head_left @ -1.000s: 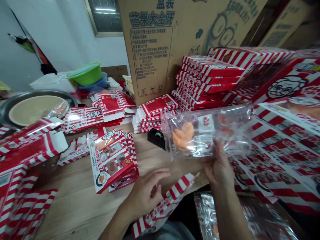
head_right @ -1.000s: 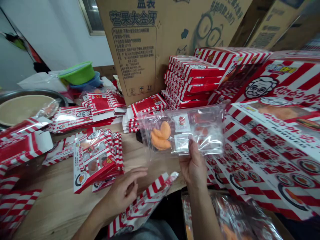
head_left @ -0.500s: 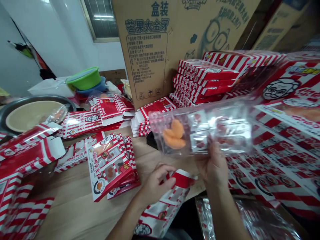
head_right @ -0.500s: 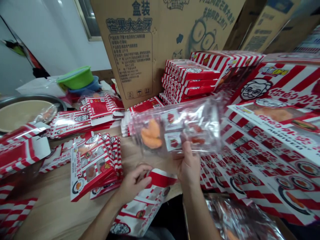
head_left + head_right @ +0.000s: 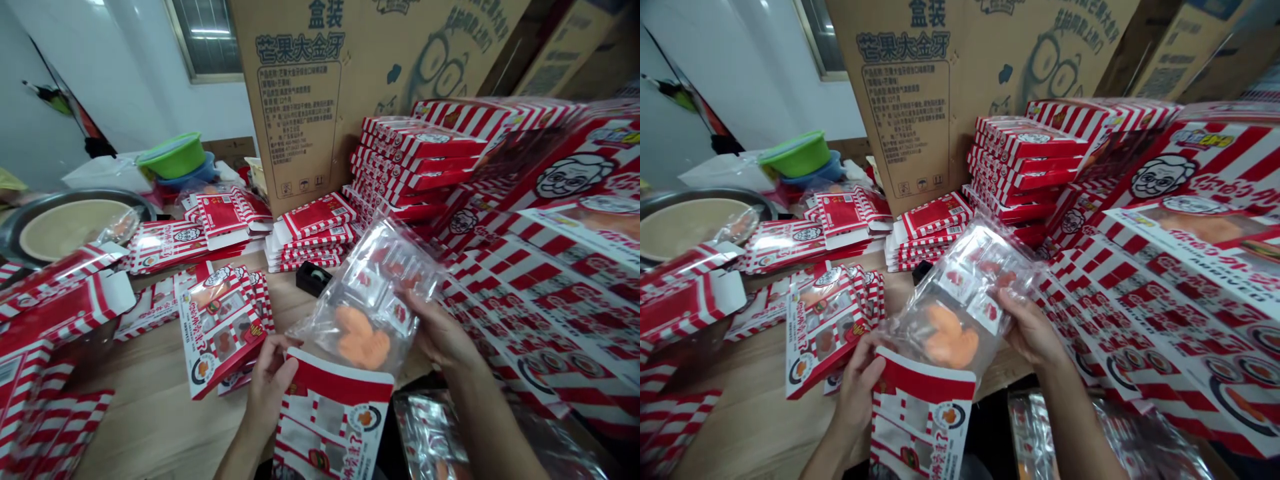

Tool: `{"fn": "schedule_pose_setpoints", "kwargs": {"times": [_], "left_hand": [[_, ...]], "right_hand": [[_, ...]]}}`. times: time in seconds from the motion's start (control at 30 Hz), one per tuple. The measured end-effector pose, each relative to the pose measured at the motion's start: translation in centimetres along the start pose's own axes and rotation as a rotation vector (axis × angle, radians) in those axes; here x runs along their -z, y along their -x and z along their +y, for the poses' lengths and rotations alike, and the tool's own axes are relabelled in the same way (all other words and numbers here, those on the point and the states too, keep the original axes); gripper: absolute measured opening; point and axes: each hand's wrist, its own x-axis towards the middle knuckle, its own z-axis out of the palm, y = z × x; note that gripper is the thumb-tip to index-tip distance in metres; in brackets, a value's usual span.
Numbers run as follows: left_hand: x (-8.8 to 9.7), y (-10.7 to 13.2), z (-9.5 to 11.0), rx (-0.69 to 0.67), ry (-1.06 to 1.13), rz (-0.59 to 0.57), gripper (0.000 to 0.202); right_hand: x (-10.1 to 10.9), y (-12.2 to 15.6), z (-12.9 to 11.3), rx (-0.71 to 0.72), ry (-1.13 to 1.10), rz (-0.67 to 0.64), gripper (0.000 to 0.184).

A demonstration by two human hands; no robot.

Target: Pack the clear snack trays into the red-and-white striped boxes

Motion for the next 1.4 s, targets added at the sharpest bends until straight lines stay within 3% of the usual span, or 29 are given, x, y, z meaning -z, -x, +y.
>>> {"fn": "schedule_pose_setpoints", "kwargs": {"times": [0.1, 0.17, 0.27, 0.4, 0.47, 0.53, 0.6, 0.63, 0.73, 0.8, 0.87, 0.97, 1.07, 1.17, 1.27, 1.4], "left_hand": [[0.4, 0.1, -0.7, -0.001, -0.008, -0.032, 0.033], [0.8, 0.1, -1.0, -0.031, -0.144, -0.103, 0.031], [1.3, -0.3, -0.7, -0.226, -0.445, -0.205, 0.015], [1.4, -1.4, 1.1, -0.442, -0.738, -0.475, 0.024], [1.0, -1.8, 2.2, -0.472, -0.836, -0.581, 0.031], [0.6, -1.8, 2.7, -0.507, -0.891, -0.623, 0.034], [0.4, -1.6, 2.2, -0.549, -0.898, -0.594, 0.031], [0.5, -1.3, 1.6, -0.569, -0.882, -0.539, 0.026], [1.4, -0.5, -1.1, -0.605, -0.779, -0.229, 0.007], [2.1, -0.2, -2.6, -0.617, -0.712, -0.057, 0.014], [2.4, 0.0, -3.2, -0.644, -0.693, -0.015, 0.011], [1.9, -0.3, -2.6, -0.705, -0.725, -0.101, 0.006], [1.0, -0.9, -2.1, -0.707, -0.704, -0.126, 0.016], [0.7, -1.4, -2.3, -0.653, -0.582, -0.065, 0.009], [0.6, -1.4, -2.6, -0.522, -0.512, -0.12, 0.02], [0.3, -1.2, -1.7, -0.338, -0.582, -0.294, 0.009]], "right_hand": [[0.5, 0.2, -1.0, -0.046, 0.151, -0.083, 0.034], [0.7, 0.2, -1.5, -0.015, 0.247, -0.153, 0.032], [0.9, 0.3, -1.7, 0.043, 0.376, -0.255, 0.03], [0.9, -0.1, -1.2, 0.083, 0.514, -0.337, 0.042], [0.3, -0.4, -1.3, 0.241, 0.486, -0.246, 0.055], [-0.4, -0.7, -1.7, 0.487, 0.431, -0.044, 0.061], [-1.1, -1.0, -2.3, 0.675, 0.445, 0.103, 0.053], [-1.3, -1.1, -2.6, 0.72, 0.487, 0.116, 0.043], [-0.9, -1.1, -2.9, 0.736, 0.659, -0.007, 0.013], [-0.3, -1.0, -2.8, 0.739, 0.71, -0.102, 0.012], [0.2, -0.9, -2.8, 0.766, 0.708, -0.168, 0.015], [0.0, -0.5, -3.1, 0.723, 0.752, -0.317, 0.013], [-0.8, 0.1, -3.1, 0.518, 0.88, -0.58, 0.013], [-0.9, 0.7, -1.6, 0.303, 0.921, -0.768, 0.024], [-0.1, 1.2, 0.5, 0.181, 0.855, -0.805, 0.026], [1.0, 2.0, 2.2, 0.18, 0.774, -0.756, 0.034]]}}
